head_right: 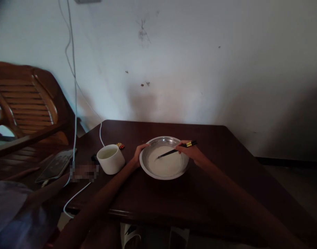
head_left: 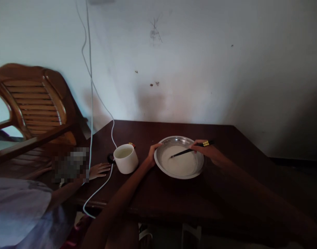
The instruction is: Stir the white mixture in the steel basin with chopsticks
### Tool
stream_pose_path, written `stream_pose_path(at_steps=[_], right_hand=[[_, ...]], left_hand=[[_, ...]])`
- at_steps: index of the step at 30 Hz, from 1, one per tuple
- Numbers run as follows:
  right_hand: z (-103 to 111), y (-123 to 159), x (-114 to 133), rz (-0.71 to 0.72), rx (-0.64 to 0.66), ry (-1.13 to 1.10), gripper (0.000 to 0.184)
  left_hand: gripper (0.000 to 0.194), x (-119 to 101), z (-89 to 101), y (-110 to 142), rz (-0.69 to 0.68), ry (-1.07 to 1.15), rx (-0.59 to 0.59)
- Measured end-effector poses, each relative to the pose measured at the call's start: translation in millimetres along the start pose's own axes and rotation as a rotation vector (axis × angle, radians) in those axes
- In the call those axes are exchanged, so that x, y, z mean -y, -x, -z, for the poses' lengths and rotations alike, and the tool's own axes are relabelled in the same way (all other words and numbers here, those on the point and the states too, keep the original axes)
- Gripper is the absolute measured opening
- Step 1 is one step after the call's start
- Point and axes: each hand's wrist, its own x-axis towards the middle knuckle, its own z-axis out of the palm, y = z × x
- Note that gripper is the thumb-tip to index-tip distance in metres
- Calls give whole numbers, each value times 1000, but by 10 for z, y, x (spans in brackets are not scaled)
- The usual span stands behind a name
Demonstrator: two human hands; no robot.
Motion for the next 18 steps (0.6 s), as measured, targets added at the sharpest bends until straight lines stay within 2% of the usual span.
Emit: stream_pose_path(at_steps=[3,6,8,10,12,15,18], right_hand=[[206,46,-64,10,-52,33,32],[304,230,-96,-50,41,41,31],[178,246,-55,-47,87,25,32],[-3,134,9,11,63,12,34],[-84,-13,44,43,7,0,36],[105,-36,-19,24,-90,29,37],[373,211,-96,-28,-72,83,37]], left_hand=[[25,-5,-16,18,39,-14,-13],[26,-10,-24,27,22,-13,-17],[24,-12,-24,26,-10,-15,-22],[22,-13,-23,21,-18,-25,-33],[23,-8,-20,14,-1,-36,-44],[27,8,-4,-8,20,-38,-47],[29,20,26,-33,26,-37,-41]])
